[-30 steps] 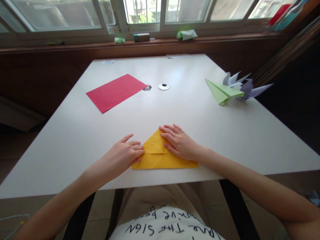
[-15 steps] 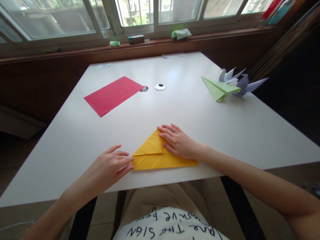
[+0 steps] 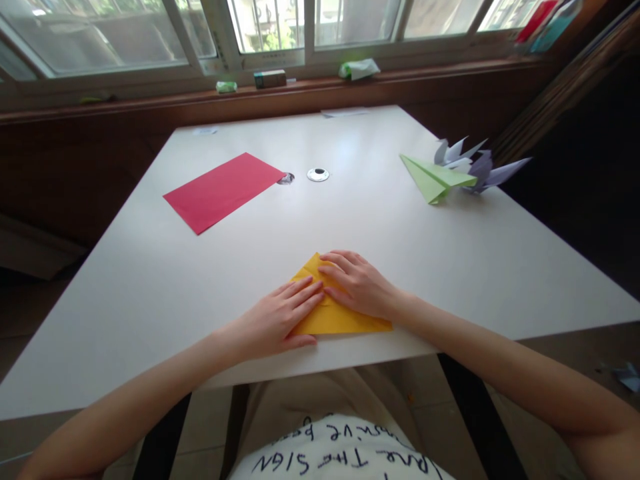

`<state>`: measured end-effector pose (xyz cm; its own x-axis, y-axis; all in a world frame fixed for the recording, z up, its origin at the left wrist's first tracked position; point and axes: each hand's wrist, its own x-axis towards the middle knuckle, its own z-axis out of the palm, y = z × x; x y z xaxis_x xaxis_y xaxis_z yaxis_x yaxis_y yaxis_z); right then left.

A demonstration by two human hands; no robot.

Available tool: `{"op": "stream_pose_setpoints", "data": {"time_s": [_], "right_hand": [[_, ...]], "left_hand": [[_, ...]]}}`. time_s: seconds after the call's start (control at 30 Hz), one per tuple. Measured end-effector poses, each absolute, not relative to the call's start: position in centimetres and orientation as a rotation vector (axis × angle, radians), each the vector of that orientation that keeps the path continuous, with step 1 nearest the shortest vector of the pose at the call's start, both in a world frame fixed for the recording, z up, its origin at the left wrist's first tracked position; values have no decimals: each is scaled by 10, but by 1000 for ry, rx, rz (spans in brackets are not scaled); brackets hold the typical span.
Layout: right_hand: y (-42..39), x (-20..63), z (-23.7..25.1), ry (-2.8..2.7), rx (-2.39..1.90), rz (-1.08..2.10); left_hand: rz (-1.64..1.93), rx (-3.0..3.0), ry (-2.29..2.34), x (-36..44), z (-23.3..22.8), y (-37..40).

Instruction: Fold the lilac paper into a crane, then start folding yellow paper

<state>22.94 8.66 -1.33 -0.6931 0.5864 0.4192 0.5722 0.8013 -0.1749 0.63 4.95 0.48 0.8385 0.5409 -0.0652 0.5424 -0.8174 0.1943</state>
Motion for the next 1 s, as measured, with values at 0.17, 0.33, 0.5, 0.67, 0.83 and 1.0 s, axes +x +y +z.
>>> {"op": "stream_pose_setpoints", "data": {"time_s": [0.17,0.33,0.5,0.67,0.83,1.0], "right_hand": [[89,233,-12,-2454,-721,98],[90,237,-5,-2562,-658,310],[90,246,1,-2618,-661,417],[89,249,2,-2623,-640,440],[87,246,4,-2591,-633,364],[88,247,3,-2545,-686,365]], "left_hand": [[56,2781,979,0,-4,56],[74,2676,996,-8,-4,68],[97,2642,1004,-9,1,68],[142,2675,1006,-7,4,63],[231,2648,1040,-8,9,62],[300,2607,1078,-11,19,62]]}}
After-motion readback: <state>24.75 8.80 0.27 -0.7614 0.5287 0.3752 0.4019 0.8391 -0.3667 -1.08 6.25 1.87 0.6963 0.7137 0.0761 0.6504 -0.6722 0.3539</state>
